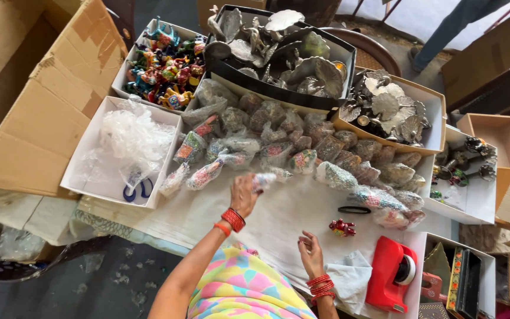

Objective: The person unwraps a small decorative figurine from bubble wrap and wipes it with a white cloth. They handle the figurine with both hands, turning it to clean different sides.

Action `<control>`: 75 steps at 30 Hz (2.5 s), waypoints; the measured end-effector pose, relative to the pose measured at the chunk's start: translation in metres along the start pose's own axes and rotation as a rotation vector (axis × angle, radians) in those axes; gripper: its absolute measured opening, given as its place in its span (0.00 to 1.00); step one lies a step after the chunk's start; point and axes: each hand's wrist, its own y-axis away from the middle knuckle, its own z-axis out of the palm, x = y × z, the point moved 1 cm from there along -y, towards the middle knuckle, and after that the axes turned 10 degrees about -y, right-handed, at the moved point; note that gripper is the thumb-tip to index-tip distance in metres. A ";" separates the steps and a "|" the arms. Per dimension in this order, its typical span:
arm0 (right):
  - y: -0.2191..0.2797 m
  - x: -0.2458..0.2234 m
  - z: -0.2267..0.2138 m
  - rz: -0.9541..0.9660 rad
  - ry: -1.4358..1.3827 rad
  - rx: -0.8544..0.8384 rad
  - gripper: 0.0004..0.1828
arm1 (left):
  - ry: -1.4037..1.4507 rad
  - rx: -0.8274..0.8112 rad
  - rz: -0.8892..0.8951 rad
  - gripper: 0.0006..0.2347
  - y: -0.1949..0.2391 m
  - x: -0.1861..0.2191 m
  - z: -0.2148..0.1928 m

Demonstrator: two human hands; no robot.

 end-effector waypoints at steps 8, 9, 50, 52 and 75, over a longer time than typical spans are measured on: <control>0.014 0.051 -0.021 -0.109 0.158 0.069 0.29 | 0.068 0.145 0.018 0.24 -0.028 -0.020 0.027; 0.020 0.033 -0.018 -0.102 0.273 0.054 0.32 | 0.040 0.171 0.021 0.24 -0.027 -0.024 0.035; 0.010 0.013 -0.049 -0.236 0.284 0.524 0.23 | -0.127 0.044 0.047 0.42 0.113 -0.078 0.045; 0.009 -0.001 -0.060 -0.303 0.285 0.672 0.29 | -0.174 0.060 0.090 0.41 0.123 -0.079 0.041; 0.015 0.003 -0.019 -0.439 0.530 0.727 0.40 | -0.155 -0.235 0.237 0.28 -0.010 -0.040 0.053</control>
